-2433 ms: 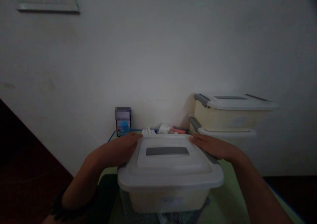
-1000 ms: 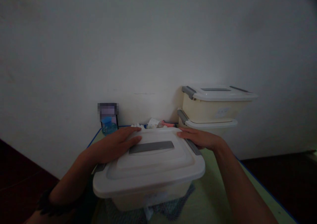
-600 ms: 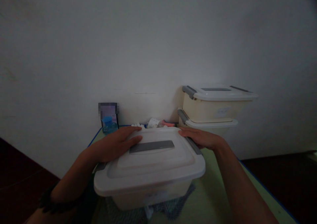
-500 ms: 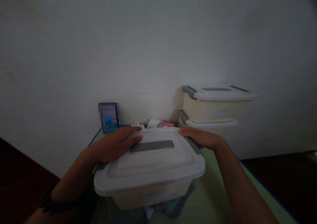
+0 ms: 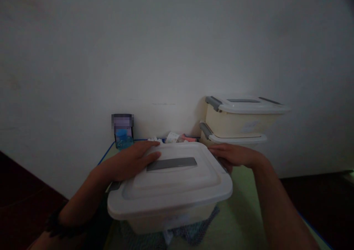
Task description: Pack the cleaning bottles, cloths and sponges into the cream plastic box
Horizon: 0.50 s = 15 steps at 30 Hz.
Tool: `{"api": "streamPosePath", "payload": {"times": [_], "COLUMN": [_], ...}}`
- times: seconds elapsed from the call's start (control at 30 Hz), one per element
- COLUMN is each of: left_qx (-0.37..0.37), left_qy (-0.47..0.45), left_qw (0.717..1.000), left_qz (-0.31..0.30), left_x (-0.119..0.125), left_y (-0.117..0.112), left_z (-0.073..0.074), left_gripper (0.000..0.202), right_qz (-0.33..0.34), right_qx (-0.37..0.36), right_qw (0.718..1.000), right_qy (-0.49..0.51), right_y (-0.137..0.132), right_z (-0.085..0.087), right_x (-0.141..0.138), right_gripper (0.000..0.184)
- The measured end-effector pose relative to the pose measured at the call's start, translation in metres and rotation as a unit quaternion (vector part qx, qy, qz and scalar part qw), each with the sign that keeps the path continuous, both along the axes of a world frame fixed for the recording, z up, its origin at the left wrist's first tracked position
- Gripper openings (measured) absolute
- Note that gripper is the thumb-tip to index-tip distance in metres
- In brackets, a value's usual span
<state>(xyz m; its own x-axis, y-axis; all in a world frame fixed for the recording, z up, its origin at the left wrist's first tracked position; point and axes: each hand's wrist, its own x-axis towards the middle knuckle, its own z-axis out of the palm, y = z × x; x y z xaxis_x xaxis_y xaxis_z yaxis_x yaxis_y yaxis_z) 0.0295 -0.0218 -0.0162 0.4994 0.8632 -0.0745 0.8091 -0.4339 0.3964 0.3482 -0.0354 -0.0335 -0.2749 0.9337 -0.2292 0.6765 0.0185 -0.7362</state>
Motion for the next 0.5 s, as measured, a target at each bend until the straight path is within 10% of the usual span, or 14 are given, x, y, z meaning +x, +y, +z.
{"api": "streamPosePath", "payload": {"times": [0.23, 0.5], "left_qx": [0.000, 0.007], "left_qy": [-0.006, 0.008], "left_qw": [1.000, 1.000], "left_qz": [-0.006, -0.014], "left_x": [-0.001, -0.007], "left_y": [0.000, 0.002], "left_z": [0.000, 0.000], "left_gripper": [0.060, 0.058], "right_qz": [-0.054, 0.127], "right_qx": [0.137, 0.186], "right_qw": [0.985, 0.967], "right_qy": [-0.089, -0.123], "right_y": [-0.008, -0.010], "right_z": [0.022, 0.008], "right_x": [-0.019, -0.073], "right_gripper": [0.046, 0.062]}}
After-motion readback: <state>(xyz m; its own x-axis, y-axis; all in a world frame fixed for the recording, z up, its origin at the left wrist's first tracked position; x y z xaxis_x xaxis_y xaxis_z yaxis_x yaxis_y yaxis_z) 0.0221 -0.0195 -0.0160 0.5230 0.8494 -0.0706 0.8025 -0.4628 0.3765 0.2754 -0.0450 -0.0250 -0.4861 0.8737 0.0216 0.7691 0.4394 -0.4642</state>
